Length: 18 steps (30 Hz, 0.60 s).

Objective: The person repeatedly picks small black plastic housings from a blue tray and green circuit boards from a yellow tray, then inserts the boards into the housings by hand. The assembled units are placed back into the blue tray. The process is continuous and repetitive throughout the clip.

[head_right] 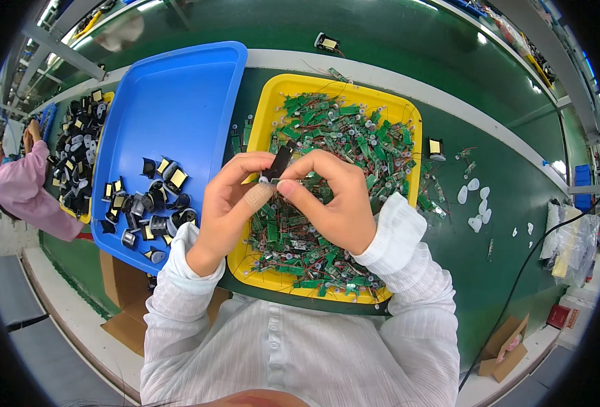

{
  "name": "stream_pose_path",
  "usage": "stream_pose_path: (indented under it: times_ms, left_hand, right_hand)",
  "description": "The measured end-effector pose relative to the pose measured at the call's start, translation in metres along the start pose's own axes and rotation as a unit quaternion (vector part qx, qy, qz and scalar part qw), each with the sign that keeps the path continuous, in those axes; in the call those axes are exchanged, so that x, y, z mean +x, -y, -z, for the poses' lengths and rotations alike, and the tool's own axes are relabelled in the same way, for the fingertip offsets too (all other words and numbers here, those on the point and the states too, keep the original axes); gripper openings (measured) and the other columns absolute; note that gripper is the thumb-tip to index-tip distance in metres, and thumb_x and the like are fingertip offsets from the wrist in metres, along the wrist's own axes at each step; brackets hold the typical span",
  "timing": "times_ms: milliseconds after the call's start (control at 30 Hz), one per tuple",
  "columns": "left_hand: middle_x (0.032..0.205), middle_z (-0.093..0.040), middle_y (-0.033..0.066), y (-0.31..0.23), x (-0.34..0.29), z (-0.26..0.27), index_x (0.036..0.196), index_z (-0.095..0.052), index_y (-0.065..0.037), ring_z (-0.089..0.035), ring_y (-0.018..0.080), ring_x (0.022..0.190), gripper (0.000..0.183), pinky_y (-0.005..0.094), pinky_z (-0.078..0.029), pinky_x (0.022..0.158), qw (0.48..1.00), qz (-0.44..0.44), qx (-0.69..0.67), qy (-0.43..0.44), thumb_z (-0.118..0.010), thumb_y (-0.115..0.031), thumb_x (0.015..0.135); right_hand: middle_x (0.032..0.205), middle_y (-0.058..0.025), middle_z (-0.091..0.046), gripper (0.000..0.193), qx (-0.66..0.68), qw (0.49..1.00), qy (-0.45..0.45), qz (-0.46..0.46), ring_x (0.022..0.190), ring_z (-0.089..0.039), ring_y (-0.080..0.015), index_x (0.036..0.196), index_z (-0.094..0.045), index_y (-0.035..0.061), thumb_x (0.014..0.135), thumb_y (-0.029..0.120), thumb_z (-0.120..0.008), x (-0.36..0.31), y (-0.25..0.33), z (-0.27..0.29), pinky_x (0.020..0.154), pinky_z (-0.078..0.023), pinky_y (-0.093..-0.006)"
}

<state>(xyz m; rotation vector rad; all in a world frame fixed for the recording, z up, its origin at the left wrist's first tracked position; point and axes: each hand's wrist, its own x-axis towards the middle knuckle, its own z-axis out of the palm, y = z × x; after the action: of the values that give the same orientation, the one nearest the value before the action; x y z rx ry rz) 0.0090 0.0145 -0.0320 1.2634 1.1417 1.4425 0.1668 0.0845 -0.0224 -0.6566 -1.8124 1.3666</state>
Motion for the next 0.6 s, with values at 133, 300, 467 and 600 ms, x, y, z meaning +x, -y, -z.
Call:
stream_pose_path:
  times_ms: [133, 300, 467, 600]
  left_hand:
    - [0.11, -0.051, 0.0111, 0.0023, -0.001, -0.0031, 0.107, -0.055, -0.001, -0.054, 0.0175, 0.1, 0.026, 0.0288, -0.048, 0.081, 1.0, -0.002, -0.018, -0.012, -0.058, -0.004, 0.081]
    - [0.111, -0.052, 0.0112, 0.0016, -0.0015, -0.0035, 0.106, -0.055, -0.001, -0.054, 0.0175, 0.1, 0.026, 0.0286, -0.048, 0.081, 1.0, -0.01, -0.014, -0.022, -0.059, -0.003, 0.08]
    - [0.11, -0.052, 0.0112, 0.0, -0.001, -0.0042, 0.106, -0.056, -0.001, -0.055, 0.0179, 0.099, 0.026, 0.0288, -0.048, 0.081, 1.0, -0.022, -0.007, -0.02, -0.059, -0.002, 0.08]
    - [0.109, -0.052, 0.0112, -0.0016, -0.0009, -0.0051, 0.105, -0.056, -0.001, -0.055, 0.0181, 0.099, 0.026, 0.0291, -0.049, 0.08, 0.999, -0.026, 0.02, -0.024, -0.06, -0.002, 0.079]
  right_hand:
    - [0.076, -0.0081, -0.061, 0.009, -0.06, 0.997, -0.01, 0.046, 0.071, -0.058, -0.0174, 0.078, -0.059, 0.0013, 0.075, 0.006, -0.066, -0.0022, -0.0037, 0.0021, 0.065, -0.045, -0.0276]
    - [0.072, -0.007, -0.061, 0.009, -0.058, 0.997, -0.035, 0.036, 0.067, -0.058, -0.0153, 0.076, -0.058, 0.0011, 0.075, 0.006, -0.066, -0.0035, -0.0071, 0.0027, 0.063, -0.044, -0.0264]
    - [0.068, -0.0059, -0.06, 0.009, -0.015, 0.999, -0.045, -0.023, 0.063, -0.057, -0.0107, 0.076, -0.058, 0.0005, 0.075, 0.005, -0.065, -0.0054, -0.0051, 0.0012, 0.06, -0.044, -0.0236]
    - [0.068, -0.006, -0.06, 0.01, -0.025, 0.998, -0.048, -0.021, 0.064, -0.057, -0.0101, 0.076, -0.057, 0.0003, 0.075, 0.005, -0.066, -0.0056, -0.0064, 0.0013, 0.06, -0.044, -0.0236]
